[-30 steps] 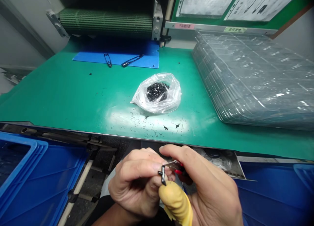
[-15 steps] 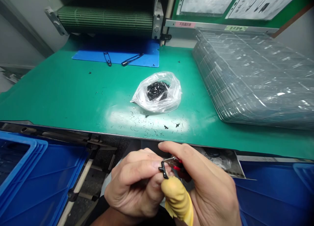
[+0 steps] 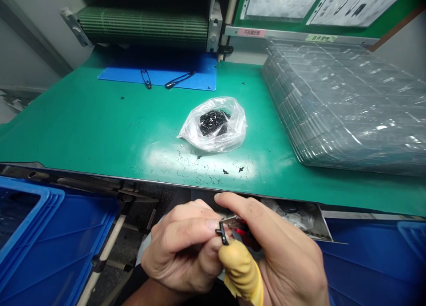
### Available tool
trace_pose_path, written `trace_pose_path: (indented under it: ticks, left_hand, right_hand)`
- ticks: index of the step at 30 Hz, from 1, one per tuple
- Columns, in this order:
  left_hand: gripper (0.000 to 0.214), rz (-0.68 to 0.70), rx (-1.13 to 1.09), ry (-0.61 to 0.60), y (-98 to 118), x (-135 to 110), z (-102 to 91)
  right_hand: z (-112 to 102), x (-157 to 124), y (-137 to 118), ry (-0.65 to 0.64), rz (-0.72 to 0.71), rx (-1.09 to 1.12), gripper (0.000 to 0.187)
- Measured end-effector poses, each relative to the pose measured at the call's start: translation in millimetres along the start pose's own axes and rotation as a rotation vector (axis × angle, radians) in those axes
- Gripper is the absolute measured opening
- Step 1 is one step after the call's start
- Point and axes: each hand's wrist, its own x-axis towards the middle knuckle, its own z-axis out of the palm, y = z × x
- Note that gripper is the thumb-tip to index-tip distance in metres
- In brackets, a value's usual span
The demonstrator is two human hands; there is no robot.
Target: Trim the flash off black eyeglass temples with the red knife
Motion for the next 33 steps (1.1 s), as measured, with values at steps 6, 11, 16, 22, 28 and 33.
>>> trace_pose_path:
  ticks: [6,11,16,22,28,33]
  left_hand:
    - [0.022,-0.020,-0.007,-0.001,-0.3,-0.4,0.9]
    - [0.014,-0.034,-0.003,0.051,-1.5,-0.5,5.1]
    - [0.009,-0.031,0.005,0.039,-1.5,0.3,4.7]
    - [0.010,-0.005,0.031,0.015,-1.4,2.7,0.7]
    - [0.014,0.005,0.028,0.004,-2.7,2.6,-1.1]
    - [0.022,-0.008,-0.005,-0.001,-1.4,0.9,-0.5]
  right_hand:
    - [-3.8,1.8,3.3,-0.011,-0.041,0.007,0.026]
    - [-1.8,4.4,0.5,0.004,-0.022,0.034,0.018]
    - [2.1,-0.9,2.2,-0.003,0.020,0.040,0.024]
    - [1.8,-2.4,4.2,-0.009,0.015,0.027,0.027]
    - [1.1,-0.8,3.7,-0.018,0.010,0.044,0.028]
    - [-0.3,0.0,1.7,-0.004,-0.033,0.014,0.028]
